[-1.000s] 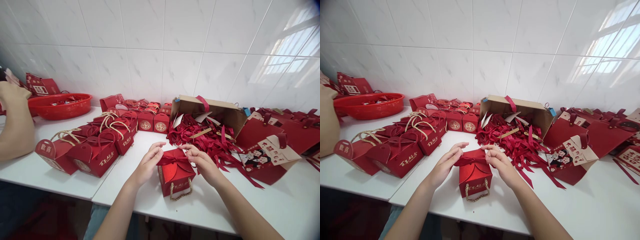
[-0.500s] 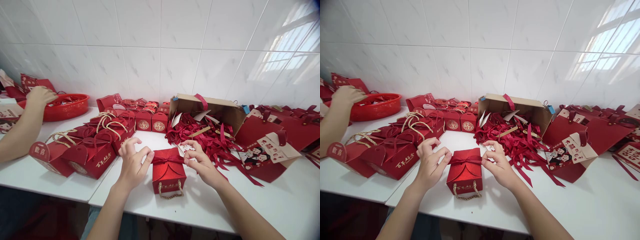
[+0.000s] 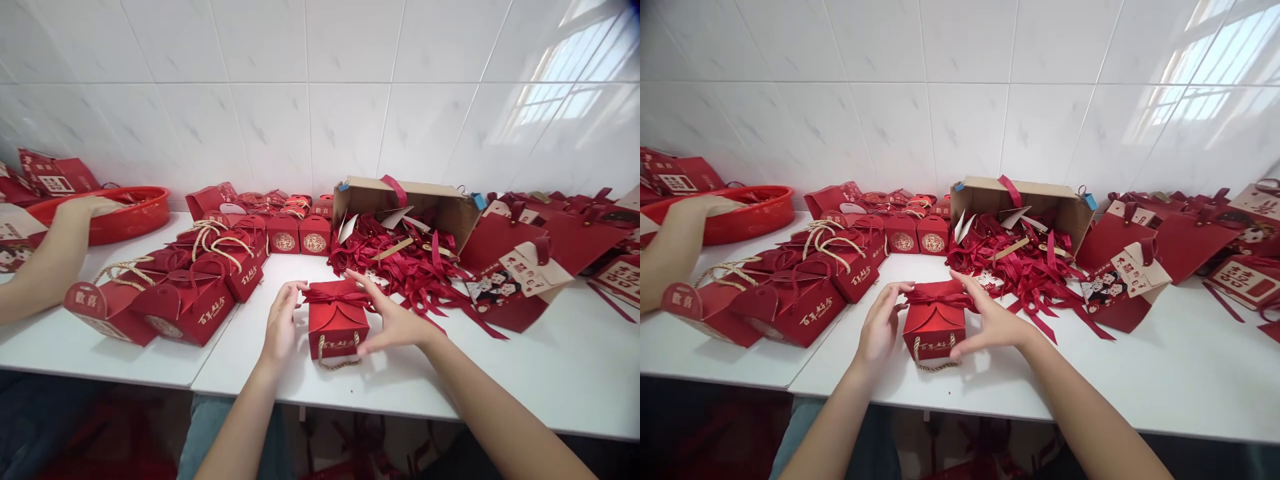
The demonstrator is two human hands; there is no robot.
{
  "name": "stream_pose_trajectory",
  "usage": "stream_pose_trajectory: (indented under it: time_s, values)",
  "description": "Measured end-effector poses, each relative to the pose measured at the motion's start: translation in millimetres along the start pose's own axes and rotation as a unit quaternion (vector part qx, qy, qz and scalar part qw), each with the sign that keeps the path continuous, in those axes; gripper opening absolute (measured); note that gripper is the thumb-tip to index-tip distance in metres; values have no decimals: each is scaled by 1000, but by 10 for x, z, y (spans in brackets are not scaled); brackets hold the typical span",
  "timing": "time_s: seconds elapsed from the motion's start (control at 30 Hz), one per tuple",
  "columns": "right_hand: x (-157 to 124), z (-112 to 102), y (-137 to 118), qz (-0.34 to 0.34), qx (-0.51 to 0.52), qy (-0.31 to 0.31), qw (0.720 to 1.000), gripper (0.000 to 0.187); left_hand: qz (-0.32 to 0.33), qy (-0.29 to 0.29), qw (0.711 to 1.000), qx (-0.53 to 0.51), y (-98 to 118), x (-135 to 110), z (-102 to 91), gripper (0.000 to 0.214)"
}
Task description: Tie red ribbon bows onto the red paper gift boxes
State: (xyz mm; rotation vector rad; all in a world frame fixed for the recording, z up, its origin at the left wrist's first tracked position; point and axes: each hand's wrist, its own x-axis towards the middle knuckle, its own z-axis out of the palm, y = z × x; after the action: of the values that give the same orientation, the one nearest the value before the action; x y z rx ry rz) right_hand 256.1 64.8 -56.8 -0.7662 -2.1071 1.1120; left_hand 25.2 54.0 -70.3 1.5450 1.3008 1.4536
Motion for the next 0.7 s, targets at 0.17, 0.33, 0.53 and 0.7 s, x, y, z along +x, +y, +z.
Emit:
stream_pose_trajectory:
  time_s: [0.17, 0.33, 0.53, 0.7]
  values:
    - [69, 83, -85, -16, -15, 84, 996, 96, -13, 16, 998, -57, 27, -1, 38, 33]
    - [-293, -92, -204, 16, -7, 206, 978, 92, -40, 62, 995, -62, -65, 78, -6, 28]
    - [-1503, -499, -366, 36, -1, 508, 860, 83, -81, 64, 995, -4, -194, 145, -16, 25]
    - [-2207, -915, -290, -7, -74, 725, 685, 77, -79, 96, 992, 9, -151, 148, 44, 23]
